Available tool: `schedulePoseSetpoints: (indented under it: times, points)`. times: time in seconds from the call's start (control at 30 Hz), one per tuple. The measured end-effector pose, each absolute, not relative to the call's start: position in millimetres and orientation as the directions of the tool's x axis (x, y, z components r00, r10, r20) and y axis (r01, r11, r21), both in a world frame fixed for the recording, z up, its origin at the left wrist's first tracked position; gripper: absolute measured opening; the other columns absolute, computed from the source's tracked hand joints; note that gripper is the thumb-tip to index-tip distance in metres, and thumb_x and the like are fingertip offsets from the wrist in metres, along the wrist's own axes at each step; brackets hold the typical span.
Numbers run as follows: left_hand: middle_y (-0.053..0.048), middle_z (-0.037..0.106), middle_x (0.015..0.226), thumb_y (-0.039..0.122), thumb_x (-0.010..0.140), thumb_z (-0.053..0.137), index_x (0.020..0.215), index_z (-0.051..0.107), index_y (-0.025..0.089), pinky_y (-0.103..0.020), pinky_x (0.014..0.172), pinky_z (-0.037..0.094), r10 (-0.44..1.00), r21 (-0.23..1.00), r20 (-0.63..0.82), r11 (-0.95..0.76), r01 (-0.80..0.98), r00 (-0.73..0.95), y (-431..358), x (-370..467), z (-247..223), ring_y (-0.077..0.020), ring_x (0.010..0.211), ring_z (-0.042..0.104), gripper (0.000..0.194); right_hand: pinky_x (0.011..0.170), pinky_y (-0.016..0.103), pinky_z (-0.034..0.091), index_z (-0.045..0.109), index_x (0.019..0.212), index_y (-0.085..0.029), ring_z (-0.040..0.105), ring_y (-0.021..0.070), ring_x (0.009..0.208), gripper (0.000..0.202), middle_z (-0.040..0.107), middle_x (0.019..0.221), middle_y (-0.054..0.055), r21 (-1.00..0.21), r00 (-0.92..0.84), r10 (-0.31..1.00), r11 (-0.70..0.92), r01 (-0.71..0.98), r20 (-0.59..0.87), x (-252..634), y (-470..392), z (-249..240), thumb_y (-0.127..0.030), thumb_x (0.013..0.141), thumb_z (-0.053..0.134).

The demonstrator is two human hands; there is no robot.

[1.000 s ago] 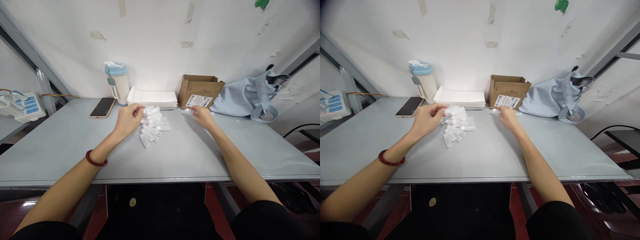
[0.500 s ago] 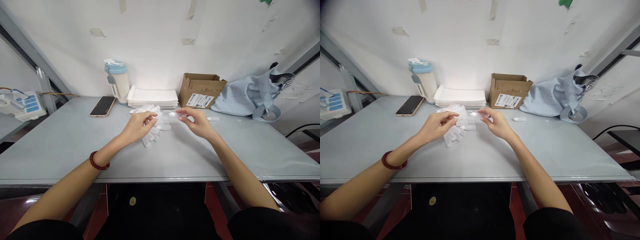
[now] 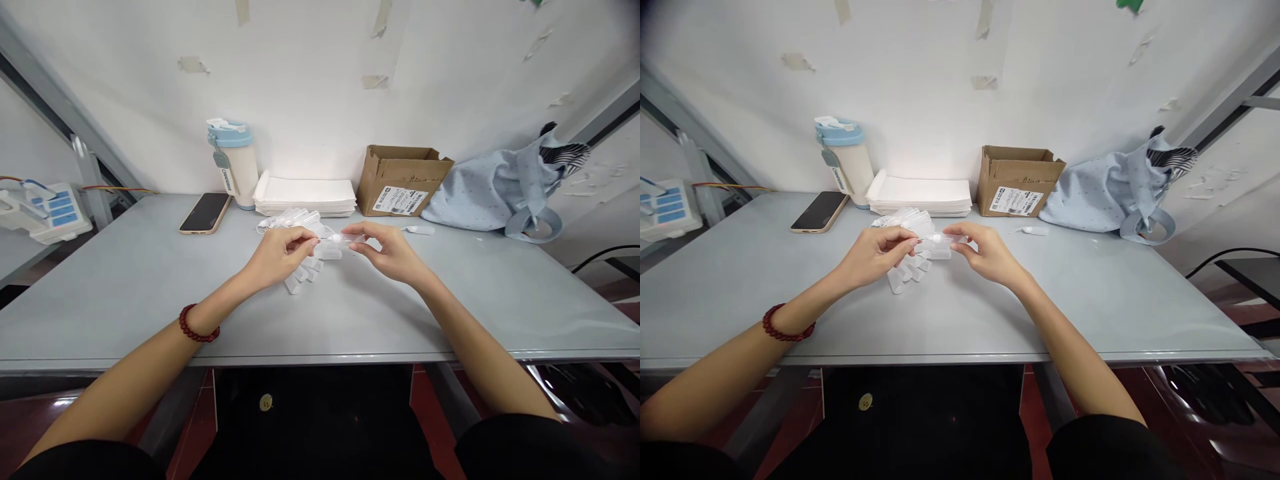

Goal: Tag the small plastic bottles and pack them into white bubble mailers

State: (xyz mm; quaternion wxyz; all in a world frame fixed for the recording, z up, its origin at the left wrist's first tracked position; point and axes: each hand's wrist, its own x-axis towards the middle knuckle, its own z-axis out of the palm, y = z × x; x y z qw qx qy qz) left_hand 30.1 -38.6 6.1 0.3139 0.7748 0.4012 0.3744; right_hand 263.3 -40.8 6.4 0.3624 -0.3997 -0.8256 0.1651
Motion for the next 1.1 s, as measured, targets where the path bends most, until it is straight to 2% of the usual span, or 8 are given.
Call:
schedulePoseSetpoints:
  times: [0.9, 1.1]
  points:
    - [-0.002, 0.066, 0.071, 0.029, 0.085, 0.055, 0.079, 0.067, 0.014, -0.02, 0.051, 0.042, 0.866, 0.819, 0.286, -0.443, 0.365, 0.409, -40.3, 30.3, 7.7, -0.009, 0.056, 0.053, 0.02, 0.073, 0.033, 0.052, 0.065, 0.104, -0.02, 0.065, 0.0198, 0.087, 0.02, 0.072, 0.1, 0.006, -0.533, -0.451, 0.759, 0.651, 0.54, 0.471, 262.7, -43.6, 9.6, -0.019, 0.088, 0.055]
    - [-0.002, 0.065, 0.071, 0.026, 0.084, 0.054, 0.076, 0.066, 0.014, -0.02, 0.051, 0.042, 0.859, 0.813, 0.283, -0.451, 0.368, 0.427, -42.0, 31.2, 8.6, -0.0083, 0.054, 0.052, 0.018, 0.079, 0.036, 0.052, 0.066, 0.105, -0.02, 0.065, 0.0207, 0.089, 0.021, 0.072, 0.101, 0.007, -0.525, -0.468, 0.747, 0.665, 0.531, 0.473, 261.8, -46.1, 11.1, -0.019, 0.088, 0.055]
